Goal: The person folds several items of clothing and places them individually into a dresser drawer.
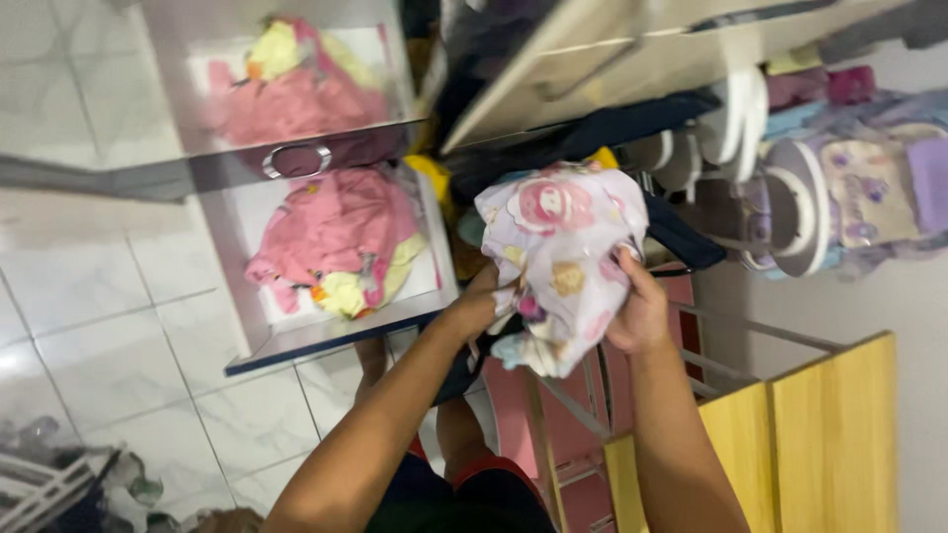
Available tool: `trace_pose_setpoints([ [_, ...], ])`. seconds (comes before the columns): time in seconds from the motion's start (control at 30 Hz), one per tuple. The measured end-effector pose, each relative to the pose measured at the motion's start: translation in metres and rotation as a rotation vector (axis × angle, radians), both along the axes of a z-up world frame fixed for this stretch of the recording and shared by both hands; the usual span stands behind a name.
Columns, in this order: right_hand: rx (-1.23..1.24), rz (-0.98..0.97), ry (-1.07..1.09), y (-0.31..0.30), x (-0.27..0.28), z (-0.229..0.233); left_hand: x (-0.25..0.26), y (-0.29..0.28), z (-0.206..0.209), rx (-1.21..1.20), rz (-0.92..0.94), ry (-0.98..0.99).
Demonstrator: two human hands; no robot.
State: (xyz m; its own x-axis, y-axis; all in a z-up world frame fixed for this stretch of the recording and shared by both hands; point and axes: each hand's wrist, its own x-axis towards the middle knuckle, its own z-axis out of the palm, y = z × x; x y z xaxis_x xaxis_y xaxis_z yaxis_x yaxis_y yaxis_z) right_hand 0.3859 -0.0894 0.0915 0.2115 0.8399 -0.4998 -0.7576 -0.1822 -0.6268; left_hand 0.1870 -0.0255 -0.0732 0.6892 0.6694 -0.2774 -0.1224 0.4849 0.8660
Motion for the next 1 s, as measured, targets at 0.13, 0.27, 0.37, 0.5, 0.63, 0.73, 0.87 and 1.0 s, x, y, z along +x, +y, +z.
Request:
trace_pose_setpoints([
  [0.13, -0.094, -0.099, -0.413, 0.005, 0.033, -0.011, 0.053, 0.012, 0.008, 0.170, 0.238, 0.156],
  [0.27, -0.048, -0.199, -0.666, 0.009, 0.081, -0.033, 0.058, 0.040, 0.043, 0.261, 0.491, 0.212],
  [0.37, 0.120, 0.001, -1.256, 0.018, 0.107, -0.055, 0.057, 0.056, 0.050, 0.445, 0.382, 0.637],
  [0.5, -0.105, 0.043, -1.385, 0.028, 0.123, -0.082, 0.060, 0.057, 0.041, 0.494, 0.334, 0.756],
  [0.63, -0.374, 0.406, -1.425, 0.012, 0.149, -0.113, 0.047, 0.039, 0.036, 0.368, 0.295, 0.926],
  [0.73, -0.491, 0.675, -1.520, 0.017, 0.168, -0.152, 0.046, 0.029, 0.023, 0.426, 0.222, 1.019],
  [0.87, -0.730, 0.926, -1.350, 0.015, 0.168, -0.191, 0.045, 0.008, -0.002, 0.515, -0.283, 1.024],
  [1.0, -0.612, 0.607, -1.005, 0.004, 0.144, -0.221, 0.060, -0.016, -0.020, 0.552, -0.343, 1.040],
])
